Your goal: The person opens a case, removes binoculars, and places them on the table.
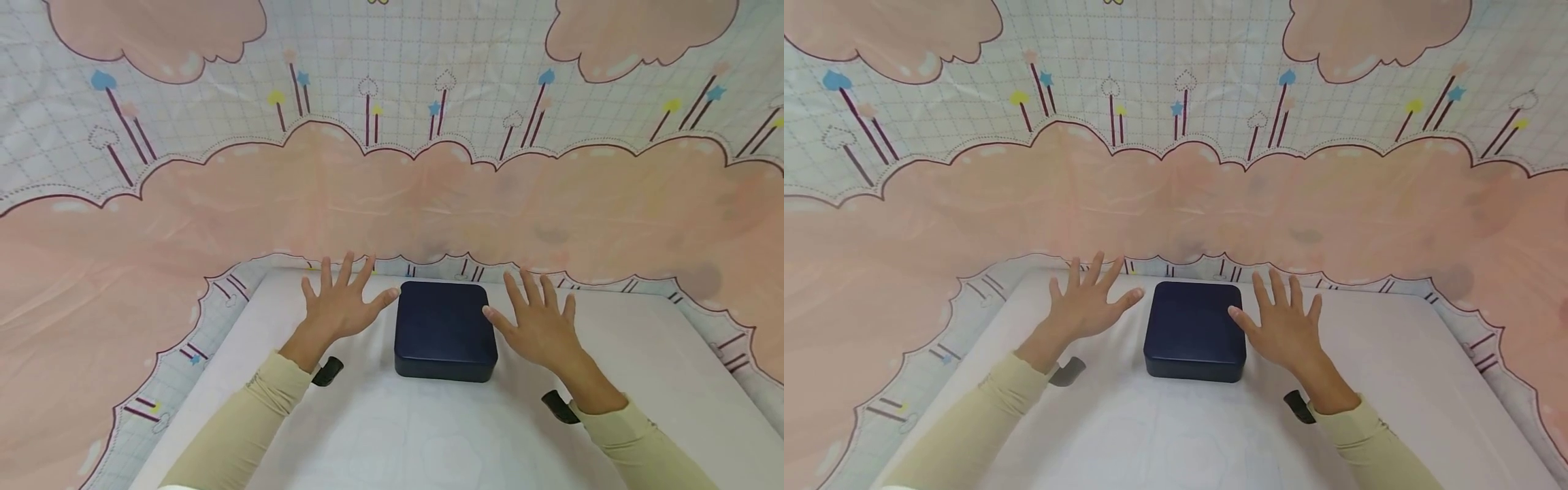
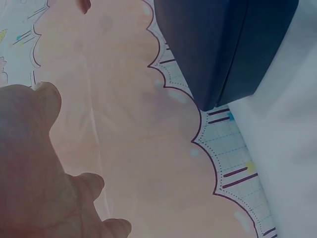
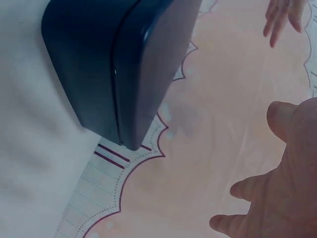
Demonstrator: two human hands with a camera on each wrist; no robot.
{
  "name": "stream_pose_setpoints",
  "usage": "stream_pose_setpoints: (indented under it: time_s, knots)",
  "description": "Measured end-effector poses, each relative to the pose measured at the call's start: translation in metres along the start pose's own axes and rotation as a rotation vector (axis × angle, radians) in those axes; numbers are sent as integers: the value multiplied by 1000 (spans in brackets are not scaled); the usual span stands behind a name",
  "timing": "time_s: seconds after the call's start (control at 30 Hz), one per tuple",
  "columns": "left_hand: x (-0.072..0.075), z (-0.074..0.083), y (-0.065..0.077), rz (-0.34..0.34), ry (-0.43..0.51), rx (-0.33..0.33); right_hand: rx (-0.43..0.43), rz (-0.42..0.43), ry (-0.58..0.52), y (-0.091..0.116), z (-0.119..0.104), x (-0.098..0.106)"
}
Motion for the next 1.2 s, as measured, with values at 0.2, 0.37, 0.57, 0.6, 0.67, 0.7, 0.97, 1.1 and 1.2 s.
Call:
stream_pose_setpoints:
  time_s: [0.2, 0.37, 0.57, 0.6, 0.67, 0.7, 0.97, 1.1, 1.2]
  knots:
    - [-5, 1, 2, -5, 4, -2, -8, -7, -13, 2, 0, -5]
    - [-12, 3, 4, -1, 2, -8, -11, -9, -6, 2, 2, -10]
    - [-21, 3, 5, -1, 7, -1, -18, -10, -2, 2, 5, -18]
    - [-23, 3, 5, -4, 3, 1, -20, -12, -2, 2, 6, -20]
    - [-27, 2, 5, -10, 0, 3, -24, -17, -2, 2, 9, -23]
    - [-28, 2, 5, -12, -3, 5, -24, -18, -2, 2, 10, -24]
    - [-35, 1, 4, -4, 3, 15, -27, -25, -15, 2, 16, -30]
    - [-41, 2, 3, -10, 19, 16, -24, -32, -31, 3, 18, -32]
    - [-46, 2, 3, -22, 24, 21, -19, -34, -41, 3, 19, -35]
Point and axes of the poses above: each hand's wrist, its own y-axis away from the middle knuckle, its own x-axis out of the back of the hand, z = x × y, the point moved 6 cm from there along -y, towards the middle knuckle, and after that the axes turned 15 degrees about -y, right-handed, at the moved point
